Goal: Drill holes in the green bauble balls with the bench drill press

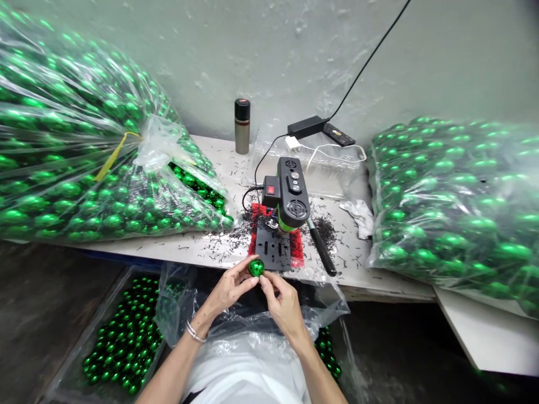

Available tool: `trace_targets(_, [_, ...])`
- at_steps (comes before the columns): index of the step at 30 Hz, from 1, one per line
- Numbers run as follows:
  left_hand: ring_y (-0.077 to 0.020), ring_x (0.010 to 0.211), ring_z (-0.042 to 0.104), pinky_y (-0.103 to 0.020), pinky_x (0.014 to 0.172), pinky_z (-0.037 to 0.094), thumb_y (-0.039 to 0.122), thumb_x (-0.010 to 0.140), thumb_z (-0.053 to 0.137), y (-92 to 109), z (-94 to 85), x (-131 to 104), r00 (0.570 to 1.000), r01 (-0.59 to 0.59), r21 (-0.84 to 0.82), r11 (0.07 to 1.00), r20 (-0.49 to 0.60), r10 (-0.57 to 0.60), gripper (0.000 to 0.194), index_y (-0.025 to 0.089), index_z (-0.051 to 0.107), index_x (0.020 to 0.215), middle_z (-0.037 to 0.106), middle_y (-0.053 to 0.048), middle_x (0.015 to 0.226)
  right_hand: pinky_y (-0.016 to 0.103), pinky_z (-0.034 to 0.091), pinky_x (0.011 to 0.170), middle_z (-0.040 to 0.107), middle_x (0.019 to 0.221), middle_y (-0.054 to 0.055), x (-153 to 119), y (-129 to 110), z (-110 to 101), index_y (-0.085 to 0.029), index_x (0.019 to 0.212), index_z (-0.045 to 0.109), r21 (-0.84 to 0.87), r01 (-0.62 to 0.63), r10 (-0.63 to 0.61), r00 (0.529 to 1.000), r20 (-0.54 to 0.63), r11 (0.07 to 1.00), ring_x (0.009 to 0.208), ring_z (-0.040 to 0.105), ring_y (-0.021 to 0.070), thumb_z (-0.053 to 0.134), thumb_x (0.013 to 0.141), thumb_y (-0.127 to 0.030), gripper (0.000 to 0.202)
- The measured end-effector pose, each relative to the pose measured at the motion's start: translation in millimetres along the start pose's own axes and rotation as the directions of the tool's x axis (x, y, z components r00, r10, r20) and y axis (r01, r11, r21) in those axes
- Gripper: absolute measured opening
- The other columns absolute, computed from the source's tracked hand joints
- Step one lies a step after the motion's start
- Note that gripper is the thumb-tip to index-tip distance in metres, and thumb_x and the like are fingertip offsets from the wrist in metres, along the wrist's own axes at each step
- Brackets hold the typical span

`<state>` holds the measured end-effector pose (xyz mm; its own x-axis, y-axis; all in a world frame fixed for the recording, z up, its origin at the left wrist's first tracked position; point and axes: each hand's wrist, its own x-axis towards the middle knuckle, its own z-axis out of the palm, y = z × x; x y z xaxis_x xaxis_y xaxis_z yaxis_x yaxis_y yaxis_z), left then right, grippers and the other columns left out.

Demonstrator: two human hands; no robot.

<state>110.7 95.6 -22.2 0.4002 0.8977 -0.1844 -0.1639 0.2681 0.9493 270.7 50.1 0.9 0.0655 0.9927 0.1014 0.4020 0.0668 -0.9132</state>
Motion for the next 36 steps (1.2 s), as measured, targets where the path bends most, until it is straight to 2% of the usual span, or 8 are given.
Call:
trace_targets(4, [-0.0254,0.117,0.06,-0.036,0.103,0.045,0.036,0.076,0.078,-1,2.8,0,0.997,0.043,-0.075,0.996,-0.056,-0.047,0.053,0.019,0.066,0.126,0.068,-0.008,0.125,0.022,0.057,0.073,0.076,0.097,0.007,-2,3,1,-0.019,0.102,0.071,-0.049,0.031,-0.031,1.0,-0.002,0.998,0.082,0.072,0.015,0.05,0.094,-0.031,0.026])
trace_targets(9, [-0.0202,0.093,0.067,-0.028,0.082,0.054,0.035,0.071,0.082,-2,12.1,6,0.986,0.053,-0.3,0.953,-0.134,-0.097,0.042,0.015,0.073,0.107,0.074,-0.008,0.103,0.024,0.058,0.077,0.074,0.103,0.008,-5,7,3,-0.019,0.108,0.068,-0.111,0.085,-0.087,0.996,-0.01,0.99,0.09,0.072,0.0163,0.047,0.096,-0.029,0.026])
trace_targets(17, [-0.0158,0.073,0.071,-0.023,0.071,0.058,0.018,0.077,0.075,4,15.4,10,0.951,0.142,-0.657,0.74,-0.117,-0.286,0.022,0.008,0.072,0.097,0.077,-0.012,0.087,0.025,0.059,0.077,0.074,0.098,0.007,-4,1,-3,-0.019,0.108,0.068,-0.126,0.186,-0.19,0.982,-0.017,0.974,0.088,0.072,0.0155,0.048,0.096,-0.025,0.024])
trace_targets(21, [-0.0147,0.07,0.072,-0.023,0.068,0.06,0.013,0.09,0.057,6,14.5,11,0.925,0.164,-0.775,0.611,-0.095,-0.368,0.015,0.006,0.07,0.092,0.076,-0.015,0.089,0.025,0.06,0.073,0.075,0.091,0.007,-3,1,-16,-0.019,0.104,0.069,-0.094,0.183,-0.197,0.966,-0.167,0.979,0.076,0.072,0.0143,0.051,0.094,-0.025,0.021])
trace_targets(24, [-0.0171,0.076,0.074,-0.024,0.07,0.061,0.009,0.092,0.05,11,15.7,15,0.909,0.14,-0.81,0.569,-0.124,-0.399,0.018,0.005,0.068,0.092,0.075,-0.017,0.092,0.026,0.061,0.069,0.074,0.096,0.008,4,2,-34,-0.019,0.112,0.066,-0.08,0.164,-0.182,0.91,-0.372,0.983,0.073,0.072,0.0143,0.055,0.093,-0.025,0.023])
trace_targets(28, [-0.0188,0.079,0.074,-0.025,0.069,0.062,0.008,0.093,0.048,19,21.5,26,0.892,0.105,-0.814,0.571,-0.176,-0.416,0.018,0.005,0.065,0.097,0.075,-0.017,0.09,0.029,0.061,0.072,0.07,0.109,0.009,20,-4,-58,-0.021,0.125,0.059,-0.142,0.254,-0.289,0.774,-0.564,0.957,0.079,0.07,0.0146,0.058,0.091,-0.021,0.034])
trace_targets(33, [-0.0169,0.073,0.073,-0.021,0.062,0.06,0.008,0.094,0.048,30,31.0,43,0.89,0.111,-0.762,0.638,-0.209,-0.405,0.018,0.005,0.065,0.095,0.075,-0.017,0.088,0.027,0.06,0.07,0.068,0.109,0.008,36,-25,-72,-0.025,0.132,0.054,-0.282,0.425,-0.504,0.624,-0.596,0.86,0.082,0.068,0.0133,0.06,0.088,-0.014,0.046])
trace_targets(36, [-0.0156,0.07,0.072,-0.021,0.06,0.059,0.011,0.095,0.046,36,32.2,48,0.892,0.126,-0.782,0.611,-0.18,-0.414,0.019,0.005,0.064,0.094,0.074,-0.018,0.088,0.027,0.06,0.068,0.066,0.112,0.008,39,-32,-73,-0.026,0.135,0.051,-0.342,0.442,-0.557,0.609,-0.565,0.829,0.082,0.067,0.0132,0.059,0.088,-0.012,0.05])
